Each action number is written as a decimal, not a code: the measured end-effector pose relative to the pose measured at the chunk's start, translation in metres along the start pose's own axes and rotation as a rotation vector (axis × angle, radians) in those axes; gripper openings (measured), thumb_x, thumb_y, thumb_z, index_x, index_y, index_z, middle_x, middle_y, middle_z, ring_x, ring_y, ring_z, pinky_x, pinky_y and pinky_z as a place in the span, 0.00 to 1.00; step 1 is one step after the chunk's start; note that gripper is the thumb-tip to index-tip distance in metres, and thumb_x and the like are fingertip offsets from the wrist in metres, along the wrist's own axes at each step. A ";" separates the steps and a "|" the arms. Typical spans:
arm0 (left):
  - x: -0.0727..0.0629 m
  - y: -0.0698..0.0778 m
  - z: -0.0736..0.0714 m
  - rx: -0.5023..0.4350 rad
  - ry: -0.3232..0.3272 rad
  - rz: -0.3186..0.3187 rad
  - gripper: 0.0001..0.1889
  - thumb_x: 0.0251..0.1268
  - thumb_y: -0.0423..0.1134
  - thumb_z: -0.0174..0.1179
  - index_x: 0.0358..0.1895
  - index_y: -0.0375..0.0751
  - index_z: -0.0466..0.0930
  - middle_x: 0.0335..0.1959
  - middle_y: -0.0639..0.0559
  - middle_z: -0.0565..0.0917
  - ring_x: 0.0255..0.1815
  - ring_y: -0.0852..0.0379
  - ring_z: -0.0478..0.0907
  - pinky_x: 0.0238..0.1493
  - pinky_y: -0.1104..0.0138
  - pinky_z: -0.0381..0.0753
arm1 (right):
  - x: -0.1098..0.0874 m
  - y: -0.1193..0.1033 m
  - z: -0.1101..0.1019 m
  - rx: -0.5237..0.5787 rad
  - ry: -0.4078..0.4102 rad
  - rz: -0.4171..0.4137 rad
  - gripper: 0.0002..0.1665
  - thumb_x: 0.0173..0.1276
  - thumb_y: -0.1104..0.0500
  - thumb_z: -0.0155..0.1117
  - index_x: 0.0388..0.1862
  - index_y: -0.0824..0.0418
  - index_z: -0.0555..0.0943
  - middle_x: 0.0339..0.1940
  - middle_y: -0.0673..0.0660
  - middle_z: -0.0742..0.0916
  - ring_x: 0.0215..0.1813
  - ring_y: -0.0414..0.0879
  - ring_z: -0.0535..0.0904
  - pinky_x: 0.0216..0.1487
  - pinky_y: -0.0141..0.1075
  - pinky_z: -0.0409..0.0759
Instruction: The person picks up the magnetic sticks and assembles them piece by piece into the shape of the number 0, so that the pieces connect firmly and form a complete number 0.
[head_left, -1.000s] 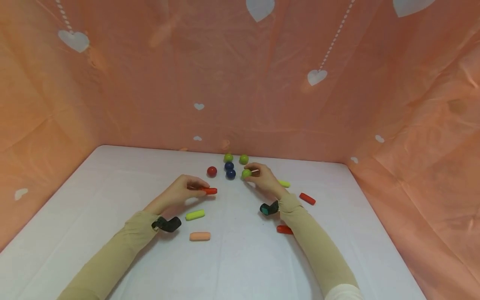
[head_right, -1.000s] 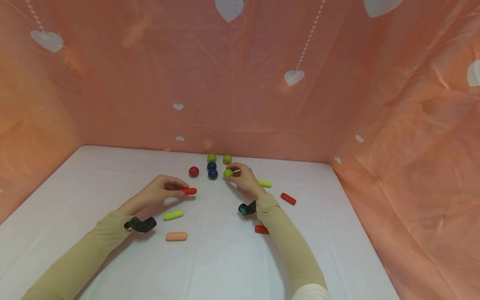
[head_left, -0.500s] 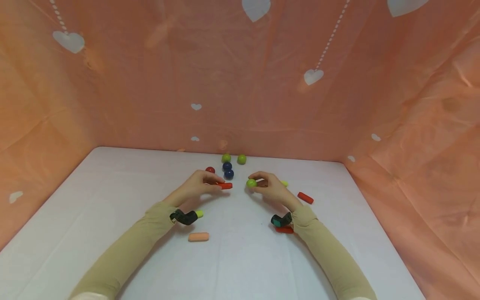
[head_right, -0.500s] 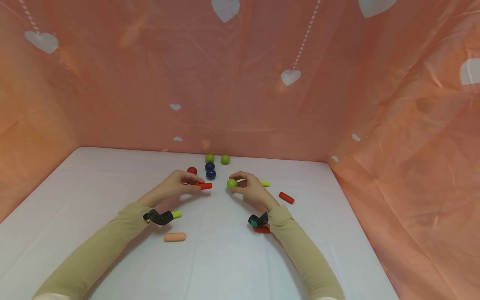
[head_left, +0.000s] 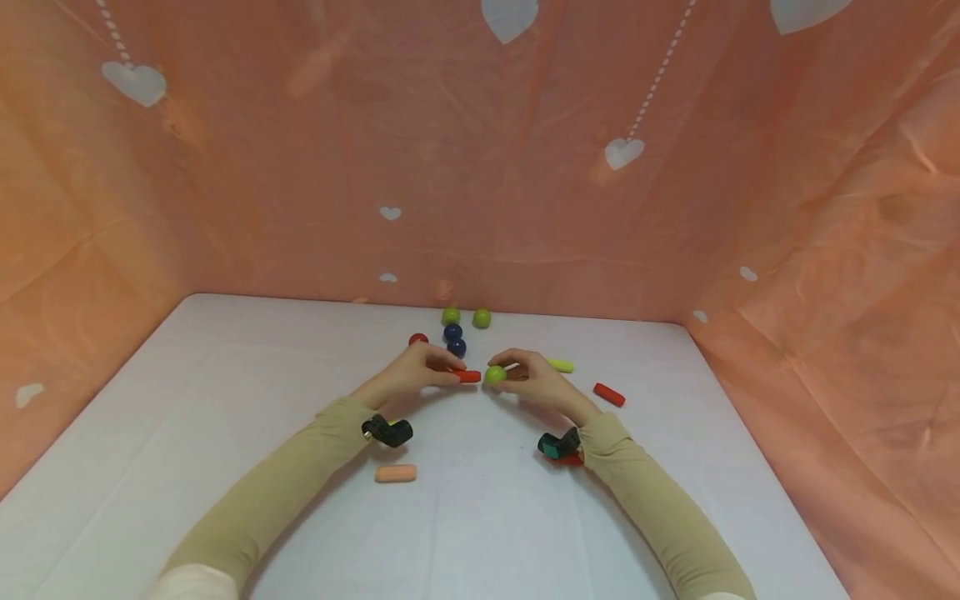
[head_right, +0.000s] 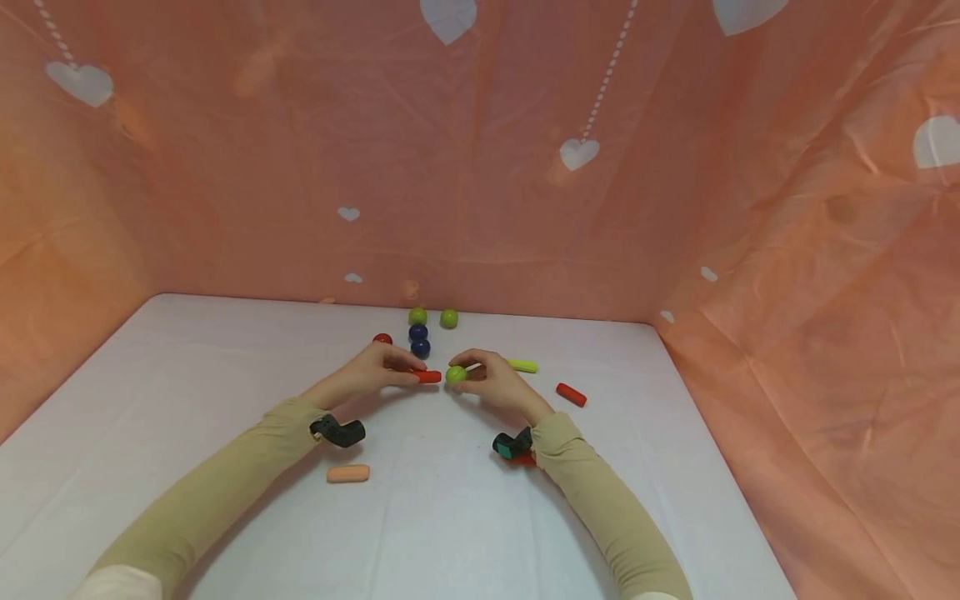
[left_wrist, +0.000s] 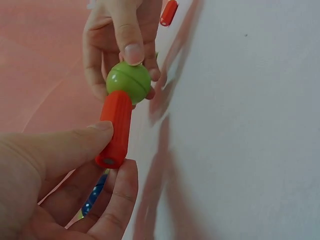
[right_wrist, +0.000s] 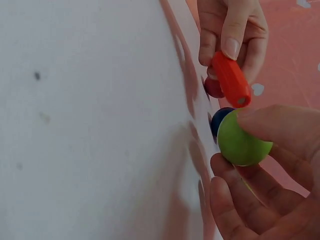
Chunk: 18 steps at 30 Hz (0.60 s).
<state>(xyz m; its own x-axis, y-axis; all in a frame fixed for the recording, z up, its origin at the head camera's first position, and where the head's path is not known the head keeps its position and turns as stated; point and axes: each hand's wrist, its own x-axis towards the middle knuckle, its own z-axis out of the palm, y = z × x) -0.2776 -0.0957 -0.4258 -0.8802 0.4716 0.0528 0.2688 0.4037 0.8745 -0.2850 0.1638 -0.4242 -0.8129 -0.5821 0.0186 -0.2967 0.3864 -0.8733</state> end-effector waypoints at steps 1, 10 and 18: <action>0.001 0.000 0.001 -0.009 0.000 -0.007 0.12 0.59 0.35 0.68 0.46 0.40 0.85 0.40 0.53 0.85 0.43 0.55 0.79 0.47 0.64 0.76 | 0.000 0.000 0.000 0.001 -0.005 -0.009 0.23 0.65 0.64 0.66 0.58 0.66 0.76 0.55 0.58 0.81 0.52 0.51 0.80 0.54 0.42 0.78; 0.005 0.000 0.003 -0.071 0.032 -0.035 0.15 0.59 0.33 0.67 0.49 0.34 0.83 0.42 0.48 0.84 0.44 0.53 0.79 0.43 0.66 0.79 | 0.005 0.003 0.000 -0.025 0.034 -0.029 0.22 0.62 0.65 0.68 0.56 0.68 0.77 0.52 0.59 0.82 0.50 0.52 0.80 0.52 0.41 0.79; -0.002 -0.002 -0.014 -0.118 0.042 0.007 0.18 0.60 0.30 0.65 0.53 0.29 0.79 0.49 0.38 0.82 0.49 0.48 0.79 0.49 0.62 0.80 | 0.005 0.012 -0.006 -0.016 0.066 -0.020 0.21 0.61 0.64 0.70 0.53 0.68 0.79 0.49 0.58 0.83 0.49 0.49 0.80 0.52 0.39 0.79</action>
<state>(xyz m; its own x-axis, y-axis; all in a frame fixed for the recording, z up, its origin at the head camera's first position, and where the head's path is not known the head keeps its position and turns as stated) -0.2819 -0.1084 -0.4215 -0.8947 0.4399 0.0776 0.2296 0.3038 0.9246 -0.2953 0.1695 -0.4317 -0.8380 -0.5414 0.0686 -0.3208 0.3870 -0.8645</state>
